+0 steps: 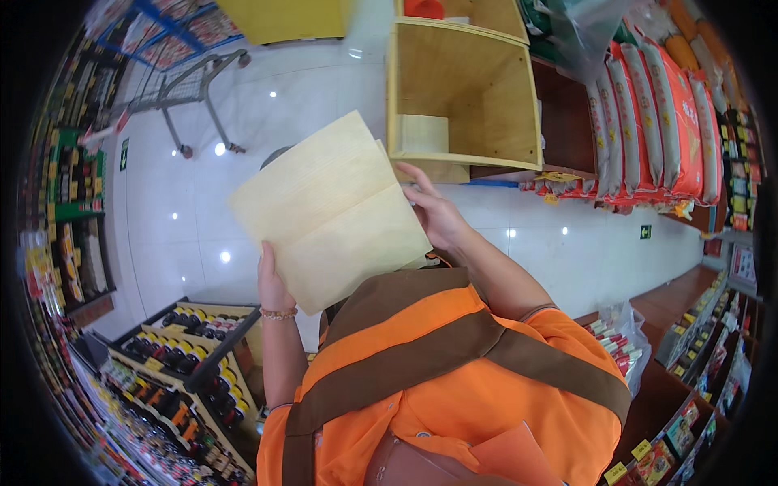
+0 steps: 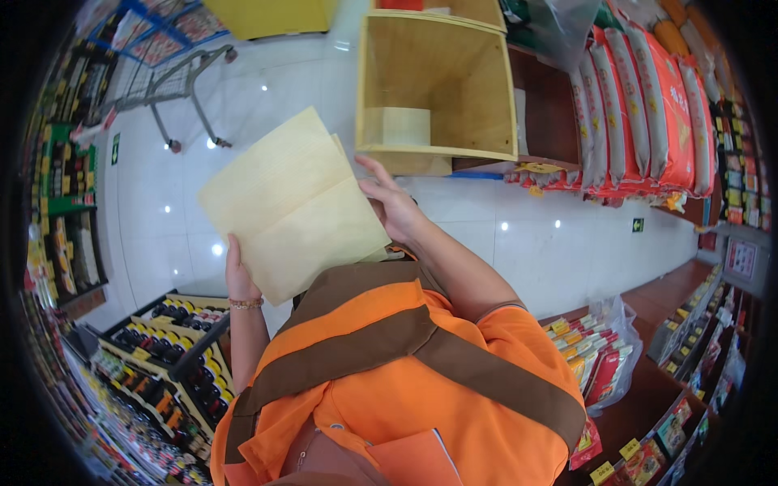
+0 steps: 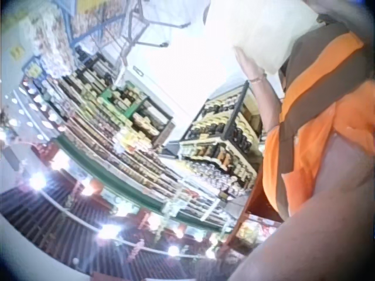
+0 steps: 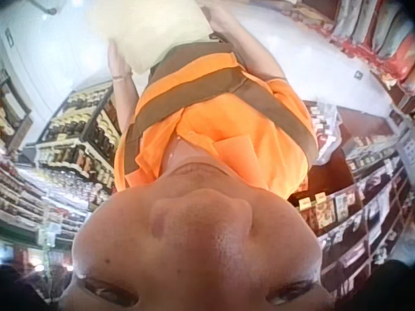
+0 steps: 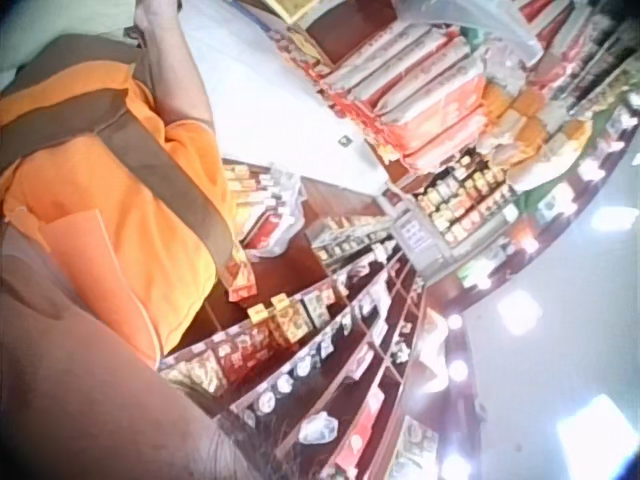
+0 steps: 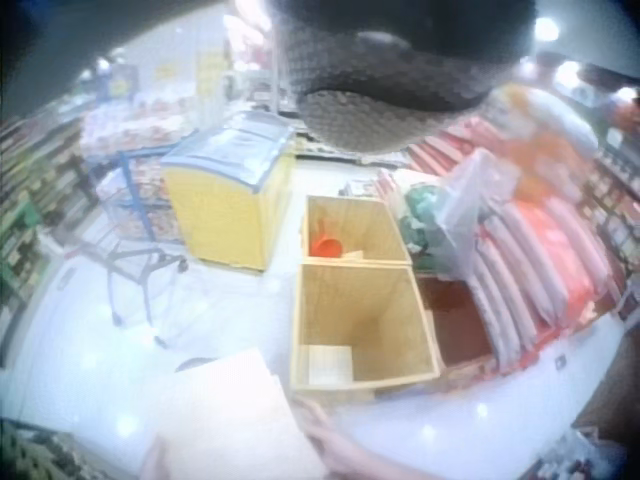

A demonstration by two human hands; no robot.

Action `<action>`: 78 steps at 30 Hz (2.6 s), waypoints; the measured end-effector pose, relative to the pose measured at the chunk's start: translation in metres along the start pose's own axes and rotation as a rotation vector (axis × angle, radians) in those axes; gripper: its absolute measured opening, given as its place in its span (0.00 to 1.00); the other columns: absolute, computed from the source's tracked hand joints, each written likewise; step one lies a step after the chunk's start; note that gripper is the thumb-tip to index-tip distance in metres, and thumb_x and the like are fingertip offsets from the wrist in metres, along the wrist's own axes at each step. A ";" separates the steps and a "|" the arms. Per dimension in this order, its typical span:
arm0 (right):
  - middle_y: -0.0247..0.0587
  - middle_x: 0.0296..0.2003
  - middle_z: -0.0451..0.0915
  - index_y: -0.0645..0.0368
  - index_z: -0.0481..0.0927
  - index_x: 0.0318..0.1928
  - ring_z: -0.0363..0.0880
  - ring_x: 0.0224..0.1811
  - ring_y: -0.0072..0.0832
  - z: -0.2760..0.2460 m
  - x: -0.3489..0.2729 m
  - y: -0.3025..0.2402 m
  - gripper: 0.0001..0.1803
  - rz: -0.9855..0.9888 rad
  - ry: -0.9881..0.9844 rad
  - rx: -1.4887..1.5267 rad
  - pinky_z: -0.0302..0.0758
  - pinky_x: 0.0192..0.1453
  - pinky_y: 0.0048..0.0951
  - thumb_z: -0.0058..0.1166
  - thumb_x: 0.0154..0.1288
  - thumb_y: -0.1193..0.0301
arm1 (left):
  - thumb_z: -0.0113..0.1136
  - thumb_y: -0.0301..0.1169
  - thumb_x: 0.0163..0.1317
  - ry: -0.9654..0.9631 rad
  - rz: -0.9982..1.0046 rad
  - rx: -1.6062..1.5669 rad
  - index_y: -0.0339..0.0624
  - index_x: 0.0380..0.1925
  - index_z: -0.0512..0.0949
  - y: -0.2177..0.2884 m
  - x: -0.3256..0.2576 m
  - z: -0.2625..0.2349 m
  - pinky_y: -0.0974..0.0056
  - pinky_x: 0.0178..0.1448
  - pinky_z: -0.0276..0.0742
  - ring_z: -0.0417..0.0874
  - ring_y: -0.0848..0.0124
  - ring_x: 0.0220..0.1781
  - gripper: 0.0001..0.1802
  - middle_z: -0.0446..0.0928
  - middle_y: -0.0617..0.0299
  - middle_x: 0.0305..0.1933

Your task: The person assembles a wooden shelf by inserting flat panels into a frame and adjusting them. Then the person picks up a large bag of rice, ties it closed, and places it into the assembled shelf.

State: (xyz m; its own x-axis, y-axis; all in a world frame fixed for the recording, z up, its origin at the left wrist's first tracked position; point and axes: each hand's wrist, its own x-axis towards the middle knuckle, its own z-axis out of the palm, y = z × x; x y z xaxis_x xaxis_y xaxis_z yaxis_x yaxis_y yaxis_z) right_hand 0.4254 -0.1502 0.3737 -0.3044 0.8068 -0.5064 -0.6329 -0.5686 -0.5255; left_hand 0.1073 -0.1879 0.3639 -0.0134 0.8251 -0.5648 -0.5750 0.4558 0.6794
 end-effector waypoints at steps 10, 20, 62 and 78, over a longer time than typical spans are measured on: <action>0.35 0.47 0.80 0.59 0.74 0.55 0.78 0.49 0.19 -0.062 0.067 -0.161 0.17 0.122 -0.150 -0.037 0.76 0.53 0.25 0.43 0.79 0.61 | 0.39 0.57 0.74 -0.063 0.036 -0.196 0.44 0.72 0.58 -0.004 0.083 0.138 0.50 0.72 0.65 0.66 0.56 0.71 0.36 0.63 0.54 0.73; 0.33 0.43 0.80 0.60 0.74 0.55 0.76 0.44 0.17 -0.100 0.085 -0.202 0.14 -0.120 0.020 -0.120 0.74 0.48 0.23 0.45 0.78 0.66 | 0.40 0.56 0.74 -0.140 0.056 -0.281 0.44 0.73 0.57 -0.007 0.107 0.183 0.48 0.74 0.62 0.64 0.55 0.73 0.37 0.61 0.53 0.75; 0.34 0.40 0.79 0.56 0.76 0.50 0.73 0.40 0.26 -0.501 0.358 -0.039 0.12 0.048 0.823 -0.450 0.73 0.47 0.31 0.45 0.77 0.64 | 0.43 0.57 0.73 0.411 0.103 -0.230 0.45 0.72 0.59 -0.059 0.064 0.157 0.45 0.73 0.63 0.66 0.53 0.72 0.37 0.62 0.53 0.74; 0.38 0.45 0.80 0.58 0.77 0.53 0.74 0.45 0.29 -0.592 0.409 0.023 0.14 -0.068 0.728 -0.250 0.70 0.54 0.31 0.44 0.76 0.65 | 0.44 0.59 0.71 0.346 0.080 -0.004 0.47 0.73 0.57 -0.061 0.097 0.160 0.43 0.73 0.61 0.64 0.54 0.73 0.39 0.60 0.55 0.75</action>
State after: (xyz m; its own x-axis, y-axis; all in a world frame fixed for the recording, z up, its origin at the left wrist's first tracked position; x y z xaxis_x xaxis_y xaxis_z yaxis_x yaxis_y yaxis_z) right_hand 0.7076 0.0712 -0.2498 0.3295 0.5814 -0.7439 -0.4271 -0.6109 -0.6666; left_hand 0.2717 -0.0824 0.3427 -0.3347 0.6958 -0.6355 -0.5644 0.3920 0.7265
